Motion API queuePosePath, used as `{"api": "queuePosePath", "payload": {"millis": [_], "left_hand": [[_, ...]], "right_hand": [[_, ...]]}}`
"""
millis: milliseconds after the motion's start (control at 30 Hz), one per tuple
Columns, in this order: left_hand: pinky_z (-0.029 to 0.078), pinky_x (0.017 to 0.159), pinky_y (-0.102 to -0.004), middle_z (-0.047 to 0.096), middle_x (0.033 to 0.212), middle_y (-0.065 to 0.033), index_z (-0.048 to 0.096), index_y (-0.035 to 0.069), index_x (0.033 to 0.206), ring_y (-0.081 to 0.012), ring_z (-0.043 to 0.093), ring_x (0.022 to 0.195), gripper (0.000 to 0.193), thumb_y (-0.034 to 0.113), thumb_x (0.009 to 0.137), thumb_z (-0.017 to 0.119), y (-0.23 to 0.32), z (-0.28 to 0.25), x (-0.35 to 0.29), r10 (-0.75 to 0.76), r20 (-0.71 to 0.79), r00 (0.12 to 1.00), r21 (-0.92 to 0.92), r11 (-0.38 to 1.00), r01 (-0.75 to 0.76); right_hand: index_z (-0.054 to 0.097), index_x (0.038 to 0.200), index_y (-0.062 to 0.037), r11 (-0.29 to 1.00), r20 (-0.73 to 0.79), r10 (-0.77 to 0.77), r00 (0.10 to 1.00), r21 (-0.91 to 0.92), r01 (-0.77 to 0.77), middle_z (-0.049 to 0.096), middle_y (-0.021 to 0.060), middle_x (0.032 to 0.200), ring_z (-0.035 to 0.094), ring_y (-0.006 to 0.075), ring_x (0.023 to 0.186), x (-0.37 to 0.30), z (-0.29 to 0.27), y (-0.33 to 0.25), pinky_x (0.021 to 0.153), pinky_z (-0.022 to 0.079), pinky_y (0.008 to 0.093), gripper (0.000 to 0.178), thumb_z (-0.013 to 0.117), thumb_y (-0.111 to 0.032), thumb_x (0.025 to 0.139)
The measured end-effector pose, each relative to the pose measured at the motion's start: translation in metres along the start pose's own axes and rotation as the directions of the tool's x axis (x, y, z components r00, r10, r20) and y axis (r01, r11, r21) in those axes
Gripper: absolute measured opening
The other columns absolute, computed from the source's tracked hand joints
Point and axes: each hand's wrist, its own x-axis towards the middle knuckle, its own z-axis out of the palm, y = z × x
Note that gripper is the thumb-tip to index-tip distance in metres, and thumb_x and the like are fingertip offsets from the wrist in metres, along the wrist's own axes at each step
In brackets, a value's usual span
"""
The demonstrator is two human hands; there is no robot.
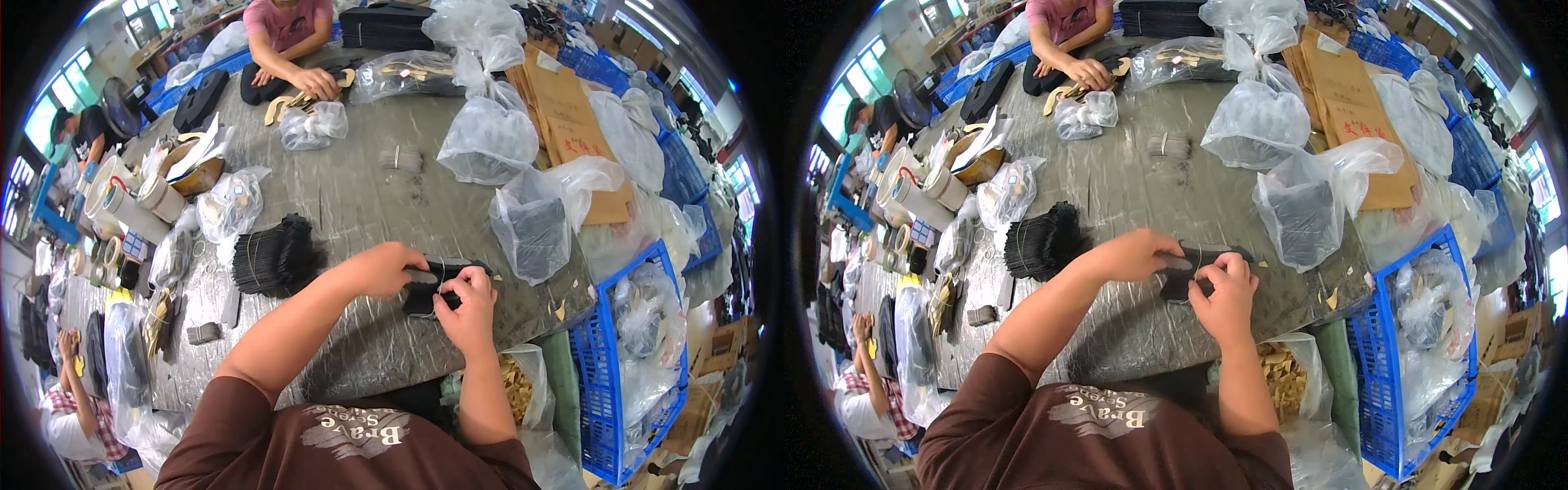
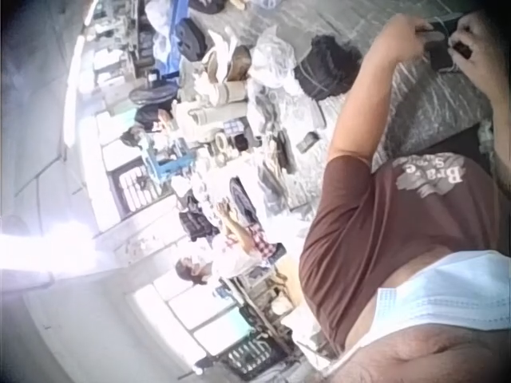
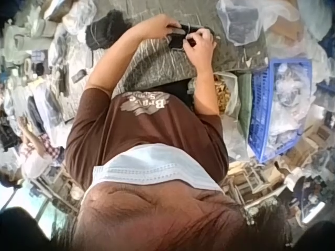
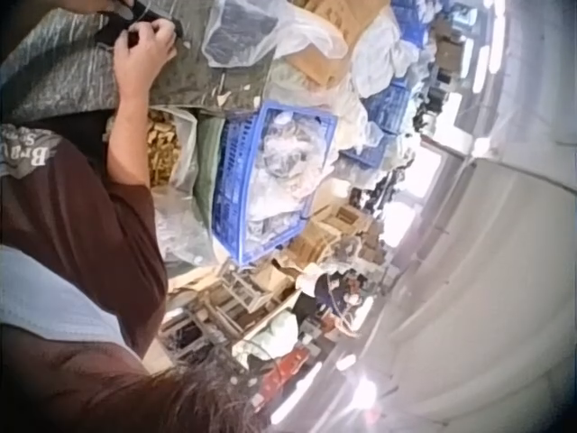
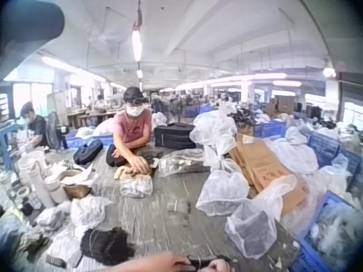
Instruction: Stack, sort, and bag black shoe components at a workbench.
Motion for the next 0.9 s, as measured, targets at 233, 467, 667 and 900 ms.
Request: {"api": "queuePosePath", "payload": {"millis": [233,467,667,900], "left_hand": [[0.049,0.062,-0.0318,0.064,0.077,-0.009,0.062,-0.001,0.111,-0.0149,0.061,0.068,0.038,0.002,0.073,0.059,-0.033,0.01,-0.01,-0.336,0.303,0.892,-0.576,0.681,0.452],[0.048,0.069,-0.0379,0.065,0.086,-0.019,0.062,0.0,0.106,-0.0315,0.063,0.078,0.032,0.008,0.075,0.06,0.003,0.037,-0.01,0.027,-0.144,0.989,-0.084,0.996,-0.039],[0.047,0.076,-0.0446,0.061,0.094,-0.0187,0.063,0.001,0.1,-0.0375,0.06,0.088,0.023,0.01,0.08,0.062,0.002,0.058,-0.022,0.175,-0.336,0.926,0.14,0.981,-0.134],[0.029,0.107,-0.0358,0.05,0.126,-0.0208,0.04,0.0,0.13,-0.0323,0.045,0.121,0.044,0.021,0.093,0.051,-0.039,0.08,-0.009,-0.01,-0.741,0.671,-0.188,0.963,-0.193]], "right_hand": [[0.063,0.075,-0.0114,0.997,0.034,0.017,0.999,0.076,-0.02,0.052,0.0024,0.099,0.05,0.0238,0.097,-0.001,0.004,0.005,0.082,0.034,0.0407,0.013,0.072,-0.015,0.067],[0.063,0.077,-0.0098,0.998,0.115,-0.059,0.992,0.045,0.054,0.052,0.0053,0.102,0.049,0.0251,0.102,0.001,-0.004,-0.008,0.09,0.034,0.0404,0.015,0.071,-0.01,0.066],[0.061,0.092,-0.0063,0.957,-0.191,-0.067,0.979,0.266,0.118,0.05,0.0118,0.114,0.044,0.0333,0.107,0.006,0.001,0.018,0.092,0.032,0.0486,0.024,0.07,-0.017,0.073],[0.042,0.135,-0.0051,0.952,-0.067,0.059,0.996,0.304,-0.036,0.035,0.0269,0.138,0.036,0.0429,0.126,-0.004,0.033,0.031,0.106,0.029,0.0475,0.068,0.07,-0.032,0.079]]}}
